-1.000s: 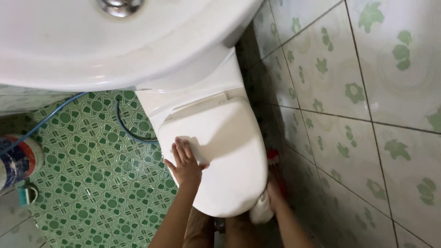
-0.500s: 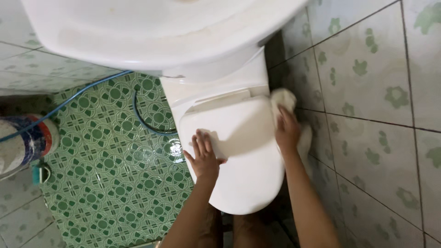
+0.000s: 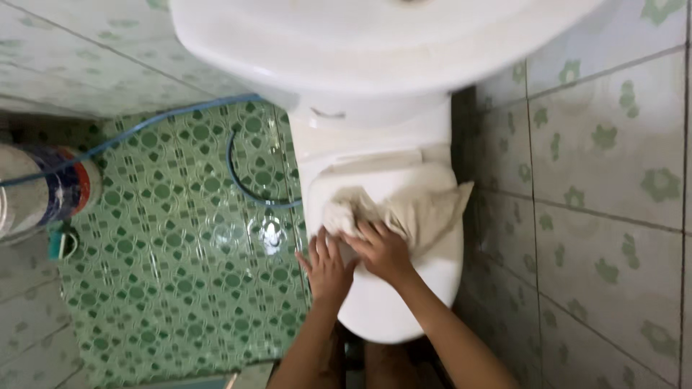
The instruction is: The person cleans a toilet by hand using a white cloth, wiping the exterior surfaces, the lid, the seat, and the rim.
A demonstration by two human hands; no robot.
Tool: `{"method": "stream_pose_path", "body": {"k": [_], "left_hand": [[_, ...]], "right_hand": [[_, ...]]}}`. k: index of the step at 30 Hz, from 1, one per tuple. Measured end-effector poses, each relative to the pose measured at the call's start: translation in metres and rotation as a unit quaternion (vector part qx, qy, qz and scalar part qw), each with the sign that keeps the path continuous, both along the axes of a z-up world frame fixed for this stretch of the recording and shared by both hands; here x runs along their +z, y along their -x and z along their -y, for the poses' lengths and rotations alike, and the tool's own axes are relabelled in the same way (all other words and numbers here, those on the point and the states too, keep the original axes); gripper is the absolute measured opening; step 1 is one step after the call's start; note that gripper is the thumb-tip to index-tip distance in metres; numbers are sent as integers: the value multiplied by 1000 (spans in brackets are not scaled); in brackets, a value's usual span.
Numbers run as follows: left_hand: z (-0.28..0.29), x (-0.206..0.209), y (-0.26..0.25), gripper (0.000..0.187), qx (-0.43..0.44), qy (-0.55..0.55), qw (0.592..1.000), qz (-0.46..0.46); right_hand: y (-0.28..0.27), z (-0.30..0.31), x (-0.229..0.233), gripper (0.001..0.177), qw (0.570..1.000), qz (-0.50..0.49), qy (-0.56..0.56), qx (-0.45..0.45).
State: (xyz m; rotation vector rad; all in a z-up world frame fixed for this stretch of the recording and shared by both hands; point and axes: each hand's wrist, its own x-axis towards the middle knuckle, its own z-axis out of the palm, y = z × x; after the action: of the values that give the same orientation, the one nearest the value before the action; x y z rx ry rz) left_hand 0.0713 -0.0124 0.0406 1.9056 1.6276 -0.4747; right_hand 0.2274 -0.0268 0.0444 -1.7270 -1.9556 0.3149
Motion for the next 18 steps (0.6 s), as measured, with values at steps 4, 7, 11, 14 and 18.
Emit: {"method": "stream_pose_path", "body": {"k": [4,7,11,14,18], "left_hand": [[11,0,16,76,-21,-3,1000,7],[-1,9,18,67,-20,36,999,-1],[-16,28,20,58,-24,84,996,-2],[-21,32,19,59,-62,78,995,-27],[-17,29,18,63,-78,55,995,-24]], "right_hand": [[-23,14,-6,39,994,83,-31,-67],[-31,-5,-11,37,978,127,-2,-168],[-37,-56,-16,34,962,72,0,-262],[-45,-92,1,34,966,-79,-114,-220],[-48,-115,57,31,955,2,-256,-153]]}}
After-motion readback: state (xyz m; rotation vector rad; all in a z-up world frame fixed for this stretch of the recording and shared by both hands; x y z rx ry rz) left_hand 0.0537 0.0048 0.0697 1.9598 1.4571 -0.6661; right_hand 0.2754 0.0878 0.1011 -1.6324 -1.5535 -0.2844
